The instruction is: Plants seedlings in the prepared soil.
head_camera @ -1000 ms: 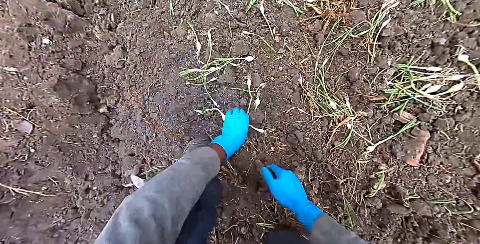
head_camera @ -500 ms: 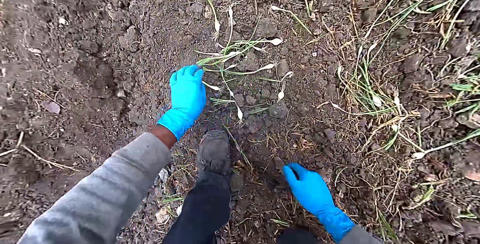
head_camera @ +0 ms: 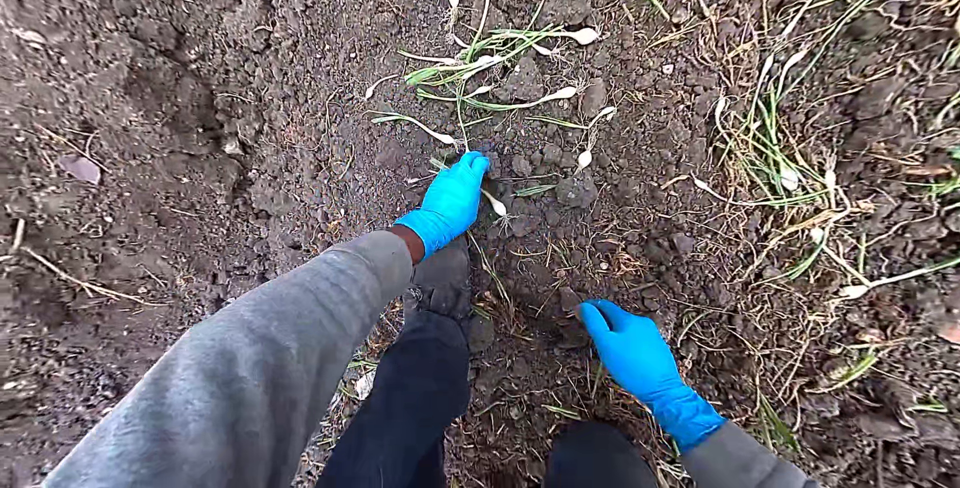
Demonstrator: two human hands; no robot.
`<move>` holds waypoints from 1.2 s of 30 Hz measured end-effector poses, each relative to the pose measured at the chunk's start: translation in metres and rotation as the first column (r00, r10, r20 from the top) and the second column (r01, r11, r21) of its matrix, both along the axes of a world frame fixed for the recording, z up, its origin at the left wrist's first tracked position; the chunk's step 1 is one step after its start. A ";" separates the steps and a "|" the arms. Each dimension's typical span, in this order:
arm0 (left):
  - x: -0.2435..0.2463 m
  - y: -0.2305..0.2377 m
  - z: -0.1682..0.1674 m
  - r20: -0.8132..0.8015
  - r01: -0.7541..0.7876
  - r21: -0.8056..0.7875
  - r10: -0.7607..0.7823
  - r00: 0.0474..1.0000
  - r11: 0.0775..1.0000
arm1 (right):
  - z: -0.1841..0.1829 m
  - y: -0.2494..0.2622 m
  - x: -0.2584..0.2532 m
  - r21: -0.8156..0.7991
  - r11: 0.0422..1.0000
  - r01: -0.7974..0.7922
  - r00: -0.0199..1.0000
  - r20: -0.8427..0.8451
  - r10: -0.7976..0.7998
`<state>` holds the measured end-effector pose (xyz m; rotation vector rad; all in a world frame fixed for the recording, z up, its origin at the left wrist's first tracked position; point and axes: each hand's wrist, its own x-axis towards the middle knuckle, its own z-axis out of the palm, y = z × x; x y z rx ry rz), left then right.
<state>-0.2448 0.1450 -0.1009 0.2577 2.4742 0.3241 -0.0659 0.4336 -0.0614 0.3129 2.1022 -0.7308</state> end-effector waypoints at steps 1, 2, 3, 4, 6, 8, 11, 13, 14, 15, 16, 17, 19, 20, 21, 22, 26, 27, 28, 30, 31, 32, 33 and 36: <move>0.000 -0.002 0.003 0.021 -0.008 -0.032 0.008 1.000 0.999 | 0.000 0.000 0.001 -0.009 1.000 0.006 1.000 -0.012 -0.006; -0.002 -0.003 0.009 0.049 0.013 -0.065 -0.010 0.999 0.998 | -0.001 0.001 0.001 -0.019 1.000 0.014 0.999 -0.031 -0.014; -0.005 -0.005 0.017 0.068 0.048 -0.097 -0.042 0.997 0.994 | -0.001 0.001 0.001 -0.023 1.000 0.014 0.999 -0.044 -0.015; -0.007 -0.009 0.026 0.071 0.072 -0.127 -0.063 0.995 0.989 | -0.002 0.002 0.001 -0.024 1.000 0.012 0.998 -0.057 -0.014; -0.007 -0.019 0.050 0.077 0.080 -0.161 -0.068 0.995 0.984 | 0.000 0.001 0.002 -0.024 1.000 0.000 0.998 -0.063 -0.002; -0.003 -0.028 0.070 0.086 0.086 -0.149 -0.074 0.994 0.985 | 0.001 0.001 0.005 -0.016 1.000 -0.009 0.999 -0.049 0.008; 0.009 -0.032 0.081 0.105 0.168 -0.107 -0.157 0.982 0.980 | -0.003 0.002 0.005 -0.011 1.000 -0.010 0.998 -0.057 0.009; 0.016 -0.023 0.079 0.115 0.285 -0.055 -0.277 0.954 0.957 | -0.003 0.002 0.001 -0.017 1.000 -0.008 0.998 -0.070 0.006; 0.019 -0.017 0.077 0.147 0.347 -0.046 -0.337 0.930 0.937 | -0.001 0.002 0.000 -0.024 1.000 -0.004 0.998 -0.067 0.002; 0.024 -0.011 0.073 0.190 0.406 -0.051 -0.390 0.901 0.913 | 0.001 0.001 0.000 -0.031 1.000 0.003 0.998 -0.060 -0.005; 0.029 -0.006 0.068 0.242 0.455 -0.074 -0.426 0.872 0.888 | 0.003 0.000 0.002 -0.031 0.999 0.010 0.999 -0.052 -0.011; 0.033 -0.003 0.061 0.289 0.487 -0.109 -0.441 0.850 0.866 | 0.004 0.000 0.003 -0.030 0.999 0.014 0.999 -0.051 -0.015; 0.031 0.003 0.050 0.331 0.521 -0.191 -0.446 0.832 0.832 | 0.000 0.000 -0.001 -0.024 1.000 0.018 0.999 -0.045 -0.019; 0.031 0.008 0.048 0.346 0.535 -0.212 -0.449 0.824 0.818 | 0.001 0.000 -0.001 -0.021 0.999 0.024 0.999 -0.022 -0.025; 0.032 0.013 0.047 0.356 0.538 -0.207 -0.449 0.820 0.817 | 0.004 0.001 -0.001 -0.020 0.999 0.032 0.999 0.017 -0.032; 0.034 0.015 0.047 0.355 0.525 -0.180 -0.442 0.824 0.832 | 0.011 0.000 -0.005 -0.027 0.998 0.052 0.996 0.071 -0.050; 0.027 -0.025 0.060 0.243 0.255 -0.003 -0.247 0.938 0.967 | 0.084 -0.025 -0.066 -0.287 0.929 0.235 0.971 0.015 -0.241; 0.031 -0.045 0.068 0.188 0.151 0.065 -0.161 0.969 0.986 | 0.114 -0.038 -0.082 -0.429 0.861 0.273 0.950 -0.023 -0.313; 0.040 -0.064 0.078 0.145 0.033 0.135 -0.053 0.988 0.990 | 0.140 -0.052 -0.099 -0.574 0.767 0.285 0.929 -0.032 -0.370; 0.054 -0.104 0.095 0.048 -0.250 0.187 0.246 0.968 0.950 | 0.164 -0.089 -0.139 -0.796 0.569 0.206 0.908 -0.062 -0.415; 0.058 -0.128 0.099 0.000 -0.385 0.162 0.390 0.921 0.909 | 0.162 -0.112 -0.157 -0.843 0.523 0.129 0.907 -0.113 -0.406; 0.063 -0.153 0.100 -0.030 -0.508 0.118 0.514 0.857 0.853 | 0.151 -0.136 -0.169 -0.838 0.543 0.048 0.905 -0.194 -0.378; 0.069 -0.177 0.101 -0.036 -0.610 0.061 0.613 0.789 0.790 | 0.133 -0.160 -0.177 -0.769 0.636 -0.059 0.902 -0.314 -0.296; 0.086 -0.238 0.103 -0.030 -0.795 -0.056 0.795 0.606 0.604 | 0.054 -0.217 -0.182 -0.382 0.865 -0.325 0.904 -0.395 0.165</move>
